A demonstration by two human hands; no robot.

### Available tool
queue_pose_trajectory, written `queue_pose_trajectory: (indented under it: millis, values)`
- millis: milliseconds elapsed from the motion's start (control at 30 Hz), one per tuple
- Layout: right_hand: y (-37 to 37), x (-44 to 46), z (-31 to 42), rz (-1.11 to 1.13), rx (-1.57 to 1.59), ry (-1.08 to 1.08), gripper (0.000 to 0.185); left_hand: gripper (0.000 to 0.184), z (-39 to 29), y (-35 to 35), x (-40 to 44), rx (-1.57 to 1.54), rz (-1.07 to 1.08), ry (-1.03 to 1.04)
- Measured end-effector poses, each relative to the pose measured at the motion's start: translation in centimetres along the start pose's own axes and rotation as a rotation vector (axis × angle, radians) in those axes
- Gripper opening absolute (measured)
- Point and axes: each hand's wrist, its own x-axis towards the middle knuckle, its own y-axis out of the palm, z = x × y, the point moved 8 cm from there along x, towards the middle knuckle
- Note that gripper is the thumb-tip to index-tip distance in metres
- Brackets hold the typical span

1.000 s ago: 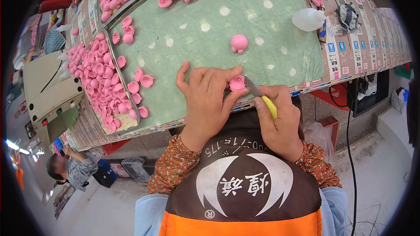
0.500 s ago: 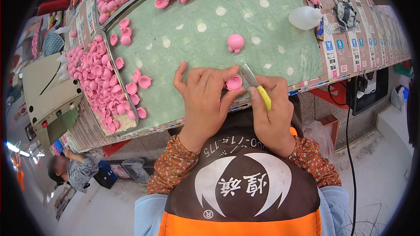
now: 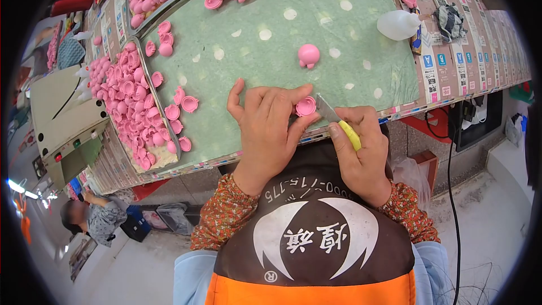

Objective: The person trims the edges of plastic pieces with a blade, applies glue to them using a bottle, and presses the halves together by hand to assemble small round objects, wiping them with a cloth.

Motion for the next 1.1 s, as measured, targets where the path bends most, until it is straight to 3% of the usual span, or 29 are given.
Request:
queue_pose_trajectory:
  millis: [533, 833, 1100]
  values:
    - [0.3, 0.4, 0.8, 0.009, -0.108, -0.038, 0.023, 0.039, 0.1, 0.2, 0.1, -0.015, 0.009, -0.001]
    - [0.9, 0.5, 0.8, -0.099, -0.068, -0.065, 0.023, 0.038, -0.1, 0.0, 0.1, -0.007, -0.007, 0.015]
    - [0.3, 0.4, -1.0, -0.078, 0.324, 0.084, 0.019, 0.037, 0.1, -0.1, 0.1, -0.026, 0.001, -0.014]
